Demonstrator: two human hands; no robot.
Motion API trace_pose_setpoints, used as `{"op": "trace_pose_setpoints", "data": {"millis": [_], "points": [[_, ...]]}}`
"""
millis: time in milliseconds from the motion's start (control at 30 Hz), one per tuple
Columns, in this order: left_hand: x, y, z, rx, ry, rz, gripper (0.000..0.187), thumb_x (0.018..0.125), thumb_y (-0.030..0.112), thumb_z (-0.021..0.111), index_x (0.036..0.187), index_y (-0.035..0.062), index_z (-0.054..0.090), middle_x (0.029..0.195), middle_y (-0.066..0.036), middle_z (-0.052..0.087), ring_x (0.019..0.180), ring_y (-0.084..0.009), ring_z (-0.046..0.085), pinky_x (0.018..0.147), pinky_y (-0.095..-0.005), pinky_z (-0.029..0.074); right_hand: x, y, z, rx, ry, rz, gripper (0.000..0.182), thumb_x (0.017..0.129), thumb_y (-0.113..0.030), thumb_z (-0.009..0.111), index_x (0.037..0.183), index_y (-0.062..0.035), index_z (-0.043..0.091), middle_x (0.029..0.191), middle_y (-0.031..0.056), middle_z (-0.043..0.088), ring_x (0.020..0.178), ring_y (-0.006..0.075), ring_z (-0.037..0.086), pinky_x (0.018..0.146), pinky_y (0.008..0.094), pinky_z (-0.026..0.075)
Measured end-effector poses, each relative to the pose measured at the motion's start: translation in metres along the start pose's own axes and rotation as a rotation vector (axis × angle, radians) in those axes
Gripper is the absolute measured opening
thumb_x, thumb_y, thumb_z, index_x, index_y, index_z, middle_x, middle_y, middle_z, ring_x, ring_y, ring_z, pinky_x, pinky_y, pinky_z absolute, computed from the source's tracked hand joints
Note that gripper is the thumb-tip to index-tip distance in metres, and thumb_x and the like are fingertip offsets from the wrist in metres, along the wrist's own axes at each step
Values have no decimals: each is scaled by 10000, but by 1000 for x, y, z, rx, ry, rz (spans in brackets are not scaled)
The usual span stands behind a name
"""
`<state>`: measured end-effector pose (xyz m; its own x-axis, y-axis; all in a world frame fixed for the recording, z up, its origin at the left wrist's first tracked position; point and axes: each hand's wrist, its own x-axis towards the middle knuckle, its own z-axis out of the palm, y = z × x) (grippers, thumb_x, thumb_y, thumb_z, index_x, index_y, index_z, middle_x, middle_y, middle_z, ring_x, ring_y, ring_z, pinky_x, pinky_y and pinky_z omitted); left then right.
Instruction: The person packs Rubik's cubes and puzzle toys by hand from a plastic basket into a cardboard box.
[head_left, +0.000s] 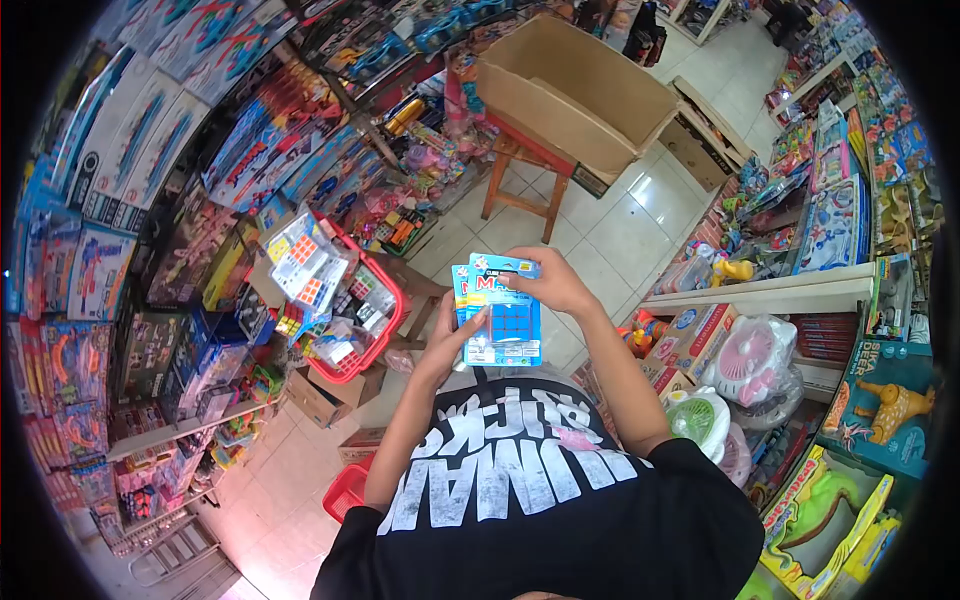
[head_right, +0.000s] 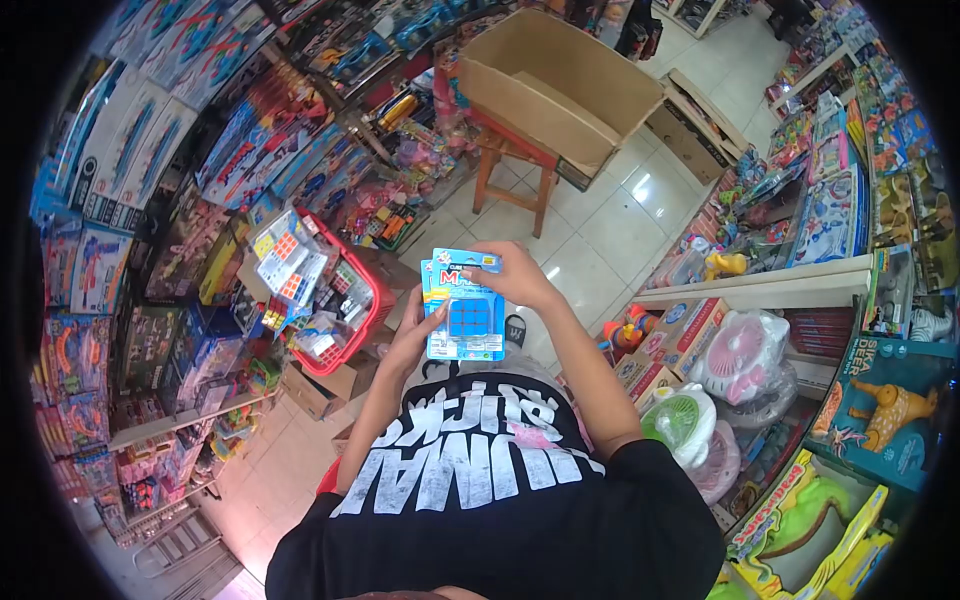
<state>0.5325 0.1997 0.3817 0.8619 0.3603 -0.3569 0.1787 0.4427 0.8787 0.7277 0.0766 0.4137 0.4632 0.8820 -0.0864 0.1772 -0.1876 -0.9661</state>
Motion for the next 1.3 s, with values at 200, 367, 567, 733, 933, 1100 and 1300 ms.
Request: {"op": "trace_pose_setpoints", "data": {"millis": [200,367,567,733,933,1100,1300], "points": [[31,-1,34,-208,13,-23,586,930,199,582,1425,23,324,1256,-159,548,1112,-209,585,924,-315,479,-8,20,-22,35,315,-5,326,820,-194,750,1083,-30,653,821,58,612,756,142,592,692,283,480],[57,9,46,-147,0,-14,595,923,186,585,1429,25,318,1261,-158,548,1118,-206,581,934,-322,475,0,45,-35,138,581,60,463,821,-237,749,1206,-57,567,1023,110,587,833,186,598,746,319,481],[115,22,56,-28,172,130,574,929,203,620,1392,13,339,1240,-132,555,1105,-178,568,951,-321,457,-8,42,-63,420,332,338,619,876,-364,694,1309,-9,429,1216,158,530,1037,222,564,891,361,463],[176,46,66,103,120,180,540,919,225,645,1349,27,385,1191,-122,574,1057,-173,581,911,-317,471,22,38,-83,382,303,236,715,869,-395,703,1379,-13,378,1274,185,526,1150,265,530,976,374,430],[244,70,81,148,51,205,473,896,210,698,1244,22,438,1106,-115,604,984,-153,601,858,-301,483,60,44,-122,465,349,265,706,869,-382,705,1382,-13,392,1255,174,534,1172,248,512,965,360,438],[297,76,89,270,44,244,444,883,203,712,1200,21,459,1063,-108,611,965,-151,596,852,-312,483,86,49,-142,363,509,240,633,871,-331,712,1348,-13,444,1202,143,560,1120,208,543,937,347,461],[348,80,95,345,-14,333,467,867,215,727,1184,3,459,1065,-104,605,981,-167,587,863,-314,475,112,26,-189,572,509,255,518,872,-223,714,1281,-4,485,1167,116,585,1052,163,578,930,311,468]]}}
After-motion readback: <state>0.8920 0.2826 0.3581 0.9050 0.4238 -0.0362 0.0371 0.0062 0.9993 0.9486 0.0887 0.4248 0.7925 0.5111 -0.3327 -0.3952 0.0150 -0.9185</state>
